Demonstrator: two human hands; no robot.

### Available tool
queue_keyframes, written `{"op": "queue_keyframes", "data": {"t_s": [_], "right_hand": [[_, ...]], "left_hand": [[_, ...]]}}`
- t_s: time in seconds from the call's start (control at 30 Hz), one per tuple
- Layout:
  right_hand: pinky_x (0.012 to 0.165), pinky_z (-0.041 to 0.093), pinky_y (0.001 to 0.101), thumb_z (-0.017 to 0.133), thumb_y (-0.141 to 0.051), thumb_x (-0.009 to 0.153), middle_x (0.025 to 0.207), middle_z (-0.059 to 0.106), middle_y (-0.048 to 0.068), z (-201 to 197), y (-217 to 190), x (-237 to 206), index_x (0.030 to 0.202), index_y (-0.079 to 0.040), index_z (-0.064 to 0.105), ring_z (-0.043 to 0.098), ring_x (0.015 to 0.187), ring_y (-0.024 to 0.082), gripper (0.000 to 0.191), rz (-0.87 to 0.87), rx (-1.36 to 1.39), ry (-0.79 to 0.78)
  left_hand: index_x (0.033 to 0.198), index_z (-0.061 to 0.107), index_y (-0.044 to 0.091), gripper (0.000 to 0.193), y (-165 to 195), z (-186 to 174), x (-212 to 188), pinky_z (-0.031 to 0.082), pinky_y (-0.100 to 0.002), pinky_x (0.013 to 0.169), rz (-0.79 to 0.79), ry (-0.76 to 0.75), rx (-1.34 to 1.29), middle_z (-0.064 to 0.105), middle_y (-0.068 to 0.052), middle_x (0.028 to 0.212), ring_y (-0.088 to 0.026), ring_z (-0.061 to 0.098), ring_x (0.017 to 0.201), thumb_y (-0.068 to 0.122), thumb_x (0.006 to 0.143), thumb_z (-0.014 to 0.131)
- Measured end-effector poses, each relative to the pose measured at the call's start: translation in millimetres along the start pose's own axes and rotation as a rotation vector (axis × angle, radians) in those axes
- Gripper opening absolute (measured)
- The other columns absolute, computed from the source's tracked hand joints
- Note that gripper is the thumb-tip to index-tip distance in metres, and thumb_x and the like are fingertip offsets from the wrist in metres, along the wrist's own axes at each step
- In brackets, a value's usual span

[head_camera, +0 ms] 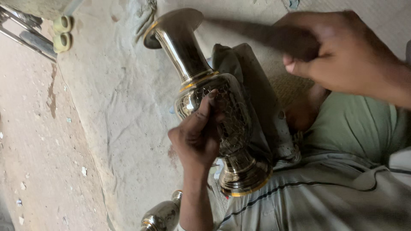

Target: The person sits on the floor with a brass vase held between their legs and engraves a decorative pattern into its surface. They hold a small chisel against the metal with one hand and strike it with a wooden mallet in the other, repositioning the chisel repeatedly to work across the patterned area.

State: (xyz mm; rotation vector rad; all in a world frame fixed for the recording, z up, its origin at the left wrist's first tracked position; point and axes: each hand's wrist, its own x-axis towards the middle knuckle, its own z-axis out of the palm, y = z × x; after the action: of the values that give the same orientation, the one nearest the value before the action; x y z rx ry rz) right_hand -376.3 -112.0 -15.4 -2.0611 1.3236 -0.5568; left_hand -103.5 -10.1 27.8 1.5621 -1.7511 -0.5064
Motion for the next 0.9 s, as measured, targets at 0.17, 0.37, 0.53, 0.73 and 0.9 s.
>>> {"op": "queue_keyframes", "data": {"t_s": [0.17,0.37,0.53,0.73,0.9], "right_hand": [[0.074,0.057,0.0337,0.075,-0.002,0.086,0.099,0.074,0.008,54.7,21.8,-56.5,0.129,-0.008,0.069,0.069,0.079,0.017,0.044,0.078,0.085,0.219],[0.087,0.055,0.0357,0.076,0.001,0.090,0.091,0.071,0.009,121.5,7.3,-107.3,0.112,-0.005,0.070,0.068,0.087,0.023,0.023,0.262,0.498,0.460],[0.087,0.057,0.0392,0.069,0.005,0.078,0.097,0.071,0.015,90.0,16.0,-78.4,0.112,-0.001,0.068,0.071,0.095,0.029,0.035,0.018,0.202,0.454],[0.057,0.055,0.0359,0.074,-0.004,0.087,0.090,0.075,0.010,6.8,-9.6,-17.6,0.121,-0.006,0.069,0.074,0.065,0.023,0.035,0.008,0.068,0.072],[0.050,0.054,0.0303,0.063,0.006,0.082,0.079,0.072,0.006,-30.3,-49.5,7.3,0.123,-0.012,0.070,0.072,0.054,0.017,0.045,-0.042,-0.036,-0.105]], "left_hand": [[0.131,0.070,0.009,0.053,0.8,-21.9,29.8,0.063,-0.025,0.081,0.084,-0.403,-0.089,0.080,-0.009,0.104,-0.013,0.080,0.090,-0.016,0.085,0.065],[0.128,0.071,0.008,0.062,3.8,-33.0,55.7,0.063,-0.028,0.077,0.158,-0.745,-0.042,0.079,-0.008,0.097,-0.017,0.078,0.089,-0.014,0.070,0.068],[0.128,0.071,0.008,0.051,5.0,-26.5,32.6,0.063,-0.027,0.083,0.155,-0.442,-0.070,0.080,-0.010,0.101,-0.014,0.079,0.092,-0.015,0.084,0.065],[0.132,0.071,0.005,0.047,-0.8,-4.6,-9.2,0.061,-0.023,0.079,-0.020,-0.032,-0.061,0.081,-0.009,0.098,-0.011,0.077,0.086,-0.017,0.092,0.064],[0.136,0.067,0.005,0.044,-8.8,12.1,-26.9,0.062,-0.026,0.091,0.005,0.199,-0.159,0.079,-0.010,0.105,-0.013,0.076,0.094,-0.016,0.097,0.065]]}}
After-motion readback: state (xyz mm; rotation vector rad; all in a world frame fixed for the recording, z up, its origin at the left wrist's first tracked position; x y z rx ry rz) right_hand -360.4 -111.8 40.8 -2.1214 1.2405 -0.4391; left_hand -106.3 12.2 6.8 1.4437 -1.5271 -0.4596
